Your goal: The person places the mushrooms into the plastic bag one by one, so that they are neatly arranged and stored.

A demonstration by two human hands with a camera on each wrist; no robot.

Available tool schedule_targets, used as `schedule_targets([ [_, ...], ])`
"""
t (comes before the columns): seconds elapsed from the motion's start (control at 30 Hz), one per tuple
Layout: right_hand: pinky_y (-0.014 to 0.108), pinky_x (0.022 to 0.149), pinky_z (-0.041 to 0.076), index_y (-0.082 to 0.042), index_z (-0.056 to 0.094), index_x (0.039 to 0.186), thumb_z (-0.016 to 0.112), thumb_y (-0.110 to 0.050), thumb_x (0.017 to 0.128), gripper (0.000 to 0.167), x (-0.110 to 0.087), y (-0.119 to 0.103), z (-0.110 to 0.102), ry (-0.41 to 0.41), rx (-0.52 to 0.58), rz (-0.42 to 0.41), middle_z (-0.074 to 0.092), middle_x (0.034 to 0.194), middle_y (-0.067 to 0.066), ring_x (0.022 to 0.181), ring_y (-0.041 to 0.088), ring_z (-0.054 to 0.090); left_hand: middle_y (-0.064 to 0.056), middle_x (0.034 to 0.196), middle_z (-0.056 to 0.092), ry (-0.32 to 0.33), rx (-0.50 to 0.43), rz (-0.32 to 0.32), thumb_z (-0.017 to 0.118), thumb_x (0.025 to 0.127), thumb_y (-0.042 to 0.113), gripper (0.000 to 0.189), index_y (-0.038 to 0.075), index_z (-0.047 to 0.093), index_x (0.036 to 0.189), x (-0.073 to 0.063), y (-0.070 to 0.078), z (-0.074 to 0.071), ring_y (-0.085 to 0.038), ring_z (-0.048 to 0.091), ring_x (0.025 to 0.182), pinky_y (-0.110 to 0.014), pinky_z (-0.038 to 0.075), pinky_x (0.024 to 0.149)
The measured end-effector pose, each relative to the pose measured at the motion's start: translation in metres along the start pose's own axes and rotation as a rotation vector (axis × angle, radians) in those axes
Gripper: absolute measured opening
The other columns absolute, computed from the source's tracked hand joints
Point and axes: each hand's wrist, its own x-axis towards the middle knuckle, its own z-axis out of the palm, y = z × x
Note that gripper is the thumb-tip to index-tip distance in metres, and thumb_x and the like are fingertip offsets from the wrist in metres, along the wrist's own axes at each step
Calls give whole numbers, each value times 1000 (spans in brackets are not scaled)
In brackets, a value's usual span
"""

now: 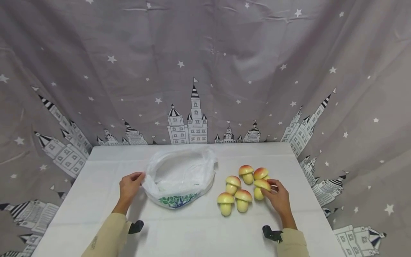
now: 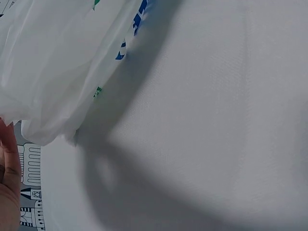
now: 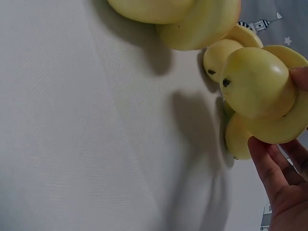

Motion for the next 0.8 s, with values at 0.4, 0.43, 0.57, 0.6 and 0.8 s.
schedule_targets([
  [0.4, 10, 79, 42, 2, 53, 127, 72, -20, 87, 50, 1, -15, 5, -2, 4, -81, 53, 130, 21, 116, 34, 51, -20, 98, 68, -9, -14, -5, 61, 94, 20, 30, -5, 70, 108, 3, -1, 0, -18, 59, 76, -17, 45, 60],
  [0.43, 10, 79, 42, 1, 53, 127, 73, -21, 86, 50, 2, -16, 6, -3, 4, -85, 53, 130, 21, 116, 34, 51, -20, 98, 68, -8, -13, -7, 61, 94, 20, 30, -5, 70, 108, 3, -2, 1, -18, 59, 76, -17, 45, 60],
  [0.57, 11, 80, 42, 1, 53, 126, 73, -21, 86, 50, 4, -21, 8, -24, -8, -102, 53, 130, 21, 117, 35, 51, -21, 97, 68, -10, -23, -5, 61, 94, 20, 30, -6, 69, 108, 1, -4, 1, -15, 59, 72, -17, 45, 59],
  [0.6, 10, 79, 42, 1, 53, 126, 73, -21, 86, 50, 5, -22, 8, -27, -14, -108, 53, 130, 21, 117, 35, 51, -21, 97, 68, -12, -25, -3, 61, 94, 20, 30, -6, 69, 108, 1, -4, 2, -14, 58, 71, -17, 45, 59],
  [0.8, 9, 80, 43, 2, 53, 129, 72, -15, 86, 50, 14, -30, 15, -60, 18, -184, 52, 131, 21, 114, 33, 52, -21, 97, 68, 4, -32, 0, 61, 94, 19, 29, -5, 70, 107, 1, -6, 1, -13, 58, 71, -16, 45, 59],
])
